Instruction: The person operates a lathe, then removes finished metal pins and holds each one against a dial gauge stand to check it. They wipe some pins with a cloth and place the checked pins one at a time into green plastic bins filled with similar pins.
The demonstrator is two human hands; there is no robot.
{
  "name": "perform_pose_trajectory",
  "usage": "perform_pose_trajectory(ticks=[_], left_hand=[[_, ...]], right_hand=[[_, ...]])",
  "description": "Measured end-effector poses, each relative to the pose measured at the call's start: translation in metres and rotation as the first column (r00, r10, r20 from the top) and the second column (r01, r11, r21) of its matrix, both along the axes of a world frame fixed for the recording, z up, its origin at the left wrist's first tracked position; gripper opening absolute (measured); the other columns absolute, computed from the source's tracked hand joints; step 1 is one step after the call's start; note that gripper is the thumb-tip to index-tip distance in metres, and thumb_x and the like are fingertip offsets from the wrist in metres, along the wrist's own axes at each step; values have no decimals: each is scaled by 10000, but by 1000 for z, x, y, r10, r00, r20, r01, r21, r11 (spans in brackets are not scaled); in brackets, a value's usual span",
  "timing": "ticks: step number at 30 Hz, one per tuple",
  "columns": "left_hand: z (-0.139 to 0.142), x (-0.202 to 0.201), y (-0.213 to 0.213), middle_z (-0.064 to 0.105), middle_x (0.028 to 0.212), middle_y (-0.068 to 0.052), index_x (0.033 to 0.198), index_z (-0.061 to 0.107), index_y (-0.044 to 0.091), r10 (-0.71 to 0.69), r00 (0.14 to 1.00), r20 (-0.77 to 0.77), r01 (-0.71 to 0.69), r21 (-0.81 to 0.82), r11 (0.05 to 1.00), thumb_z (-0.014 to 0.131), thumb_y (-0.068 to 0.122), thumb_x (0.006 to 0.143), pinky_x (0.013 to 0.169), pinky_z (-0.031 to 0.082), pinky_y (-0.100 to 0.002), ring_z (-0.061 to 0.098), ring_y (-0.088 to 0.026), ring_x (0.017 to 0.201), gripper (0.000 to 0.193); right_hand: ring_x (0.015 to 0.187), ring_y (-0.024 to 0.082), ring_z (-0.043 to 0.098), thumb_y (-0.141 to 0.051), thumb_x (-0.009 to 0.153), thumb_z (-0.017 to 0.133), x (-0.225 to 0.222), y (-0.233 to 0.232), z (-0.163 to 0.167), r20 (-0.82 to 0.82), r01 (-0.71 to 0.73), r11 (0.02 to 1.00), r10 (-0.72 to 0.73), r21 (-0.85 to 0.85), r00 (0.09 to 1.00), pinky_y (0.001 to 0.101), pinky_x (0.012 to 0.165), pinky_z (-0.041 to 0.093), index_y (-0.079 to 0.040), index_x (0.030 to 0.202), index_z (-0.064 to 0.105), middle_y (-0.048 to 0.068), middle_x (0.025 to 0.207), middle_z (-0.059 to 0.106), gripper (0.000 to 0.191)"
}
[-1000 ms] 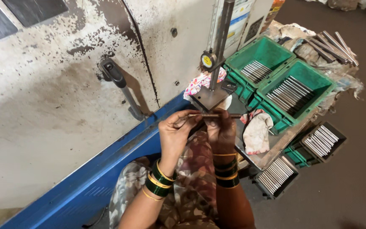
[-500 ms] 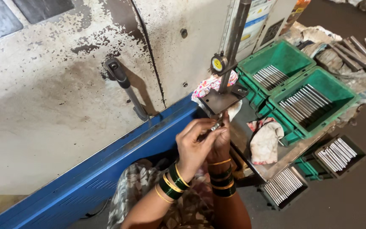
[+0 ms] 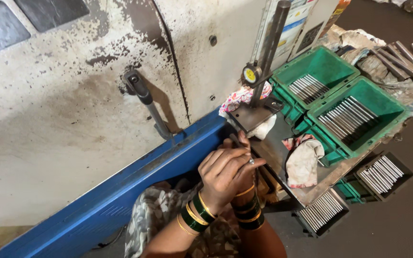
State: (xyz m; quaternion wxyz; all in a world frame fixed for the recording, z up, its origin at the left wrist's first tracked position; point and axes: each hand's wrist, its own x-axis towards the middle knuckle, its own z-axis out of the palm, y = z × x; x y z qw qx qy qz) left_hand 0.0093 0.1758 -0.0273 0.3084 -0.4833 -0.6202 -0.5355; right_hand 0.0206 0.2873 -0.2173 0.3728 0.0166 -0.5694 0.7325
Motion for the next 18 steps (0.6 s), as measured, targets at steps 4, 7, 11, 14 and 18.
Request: perform_pose_trajectory(ticks=[4, 7, 11, 14, 18], left_hand=[[-3, -2, 0, 724, 935, -49, 883, 690, 48, 0, 1000, 9, 0, -7, 1000, 926, 217, 778, 717, 548, -325, 708, -219, 830, 309], [-3, -5, -4, 721, 924, -45, 868, 688, 51, 11, 1000, 15, -11, -5, 1000, 926, 221, 770, 703, 542, -324, 703, -219, 817, 309], [2, -8, -11, 721, 915, -43, 877, 695, 52, 11, 1000, 29, -11, 0, 1000, 925, 202, 771, 703, 549, -325, 702, -221, 809, 294], [5, -13, -13, 731, 912, -53, 864, 694, 49, 2, 998, 60, -4, 33, 999, 935, 212, 756, 701, 564, -317, 710, -214, 801, 311], [6, -20, -19, 756, 968, -84, 917, 713, 19, -91, 983, 162, 81, 68, 994, 905, 141, 789, 759, 601, -316, 743, -228, 865, 261]], right_hand=[[1122, 152, 595, -294, 1121, 412, 5, -3, -7, 8, 39, 976, -39, -214, 999, 360, 1047, 476, -120, 1553, 383, 64, 1284, 598, 467], [1115, 145, 584, -303, 1121, 402, 1, 2, -17, 23, 92, 993, -91, -68, 996, 347, 1062, 474, -112, 1539, 375, 45, 1252, 588, 460], [1039, 149, 570, -285, 1274, 398, -14, 10, -32, -188, -301, 921, 259, -248, 947, 370, 1052, 481, -37, 1404, 486, 31, 1072, 556, 294], [971, 141, 583, -288, 1308, 397, -21, 11, -30, -225, -356, 895, 301, -269, 927, 372, 1027, 491, -38, 1245, 514, 22, 968, 550, 282], [845, 134, 625, -299, 1221, 429, -17, 0, 2, -422, -452, 650, 216, -611, 881, 315, 806, 522, -50, 1430, 500, 37, 954, 619, 333]])
